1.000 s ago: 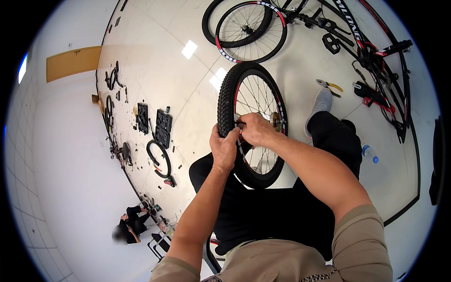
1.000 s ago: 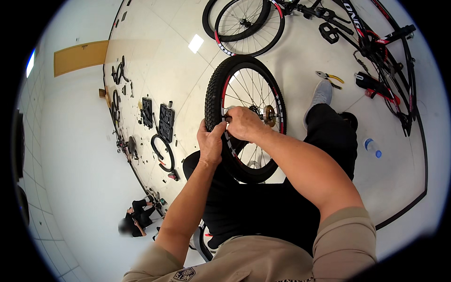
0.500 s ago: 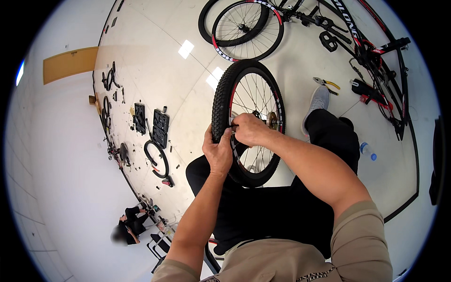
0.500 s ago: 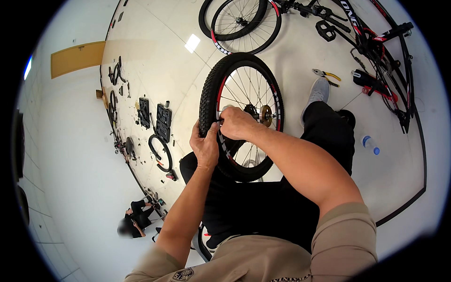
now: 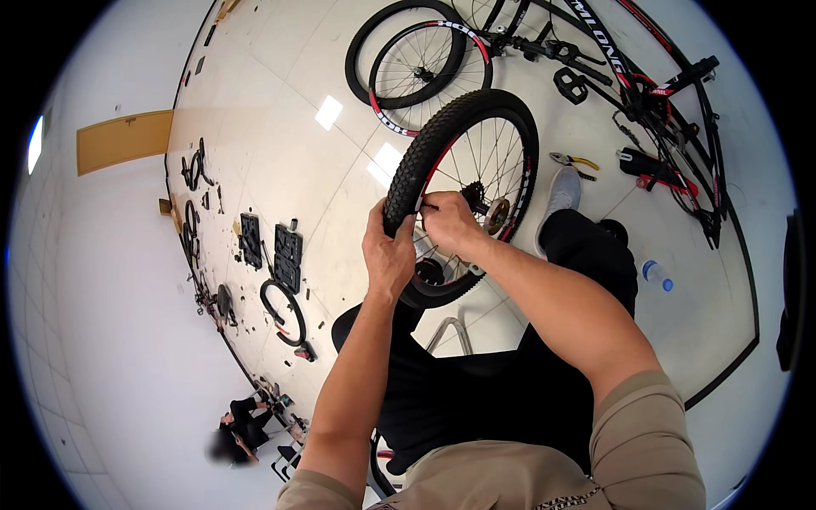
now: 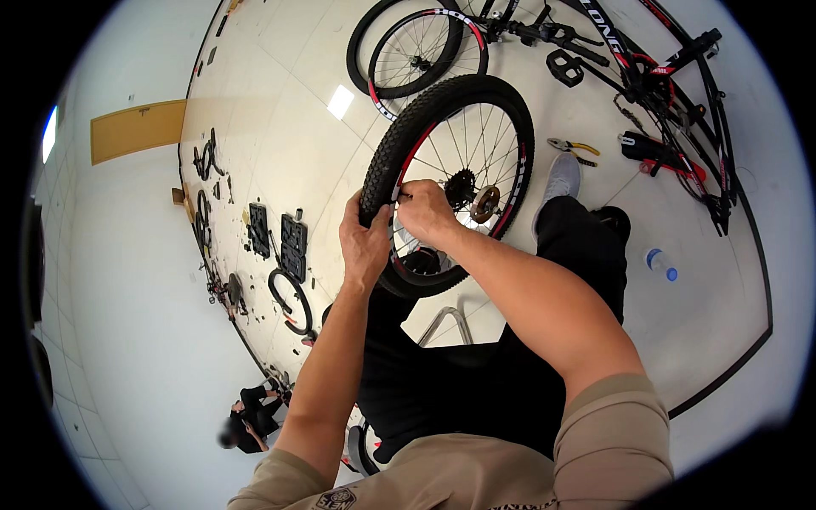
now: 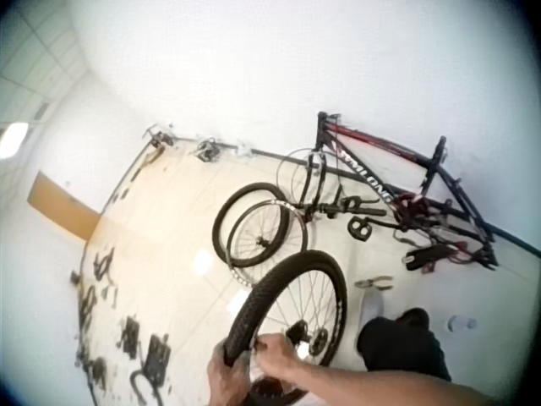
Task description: The person removes a bicycle tire from a wheel, places the tire on the floor, and then uses a tool to adjust the wheel rim. The person then picks up another tire and begins to mount it onto the wheel.
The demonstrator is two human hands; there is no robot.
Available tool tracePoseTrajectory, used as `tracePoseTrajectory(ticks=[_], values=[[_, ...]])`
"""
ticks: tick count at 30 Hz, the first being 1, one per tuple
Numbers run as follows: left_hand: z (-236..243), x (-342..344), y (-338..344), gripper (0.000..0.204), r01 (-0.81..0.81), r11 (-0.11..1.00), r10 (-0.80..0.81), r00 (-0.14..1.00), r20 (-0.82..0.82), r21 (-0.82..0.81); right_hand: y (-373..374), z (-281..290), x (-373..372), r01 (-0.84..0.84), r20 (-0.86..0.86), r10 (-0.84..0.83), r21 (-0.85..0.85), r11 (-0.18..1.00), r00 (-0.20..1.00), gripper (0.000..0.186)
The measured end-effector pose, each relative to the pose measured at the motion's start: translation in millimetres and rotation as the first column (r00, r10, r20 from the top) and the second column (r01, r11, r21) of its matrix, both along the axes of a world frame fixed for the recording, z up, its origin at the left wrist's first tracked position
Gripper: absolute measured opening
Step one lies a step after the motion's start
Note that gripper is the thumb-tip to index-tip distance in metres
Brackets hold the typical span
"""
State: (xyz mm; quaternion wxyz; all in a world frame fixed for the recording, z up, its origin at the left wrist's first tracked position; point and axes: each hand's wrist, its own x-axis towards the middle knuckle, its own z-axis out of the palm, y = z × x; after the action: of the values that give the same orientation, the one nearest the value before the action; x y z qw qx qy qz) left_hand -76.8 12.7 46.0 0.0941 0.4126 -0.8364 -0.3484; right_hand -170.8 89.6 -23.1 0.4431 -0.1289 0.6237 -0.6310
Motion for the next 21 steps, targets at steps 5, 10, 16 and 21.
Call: tracePoseTrajectory(ticks=[5,10,16,21], values=[[-2.0,-18.4,0.7,0.046,0.064,0.973,-0.073,0.997,-0.036,-0.220,1.8,2.2,-10.4,0.005,-0.018,-0.005,0.029,1.000,1.000,0.022],[13.6,-27.8,-8.2,0.041,0.045,0.971,-0.044,0.999,0.011,-0.235,-0.5,8.4,-13.5,0.047,-0.041,-0.051,-0.101,0.994,0.998,0.021],[18.4,-32.8,-40.5,0.034,0.169,0.929,-0.199,0.978,-0.058,-0.330,-14.4,2.4,-13.8,0.028,-0.156,-0.030,-0.013,1.000,0.987,0.021],[3.5,-38.9,-40.7,0.031,0.084,0.964,-0.098,0.994,-0.046,-0.252,-13.1,1.5,-11.6,0.015,-0.223,0.026,0.180,0.984,0.974,0.021]])
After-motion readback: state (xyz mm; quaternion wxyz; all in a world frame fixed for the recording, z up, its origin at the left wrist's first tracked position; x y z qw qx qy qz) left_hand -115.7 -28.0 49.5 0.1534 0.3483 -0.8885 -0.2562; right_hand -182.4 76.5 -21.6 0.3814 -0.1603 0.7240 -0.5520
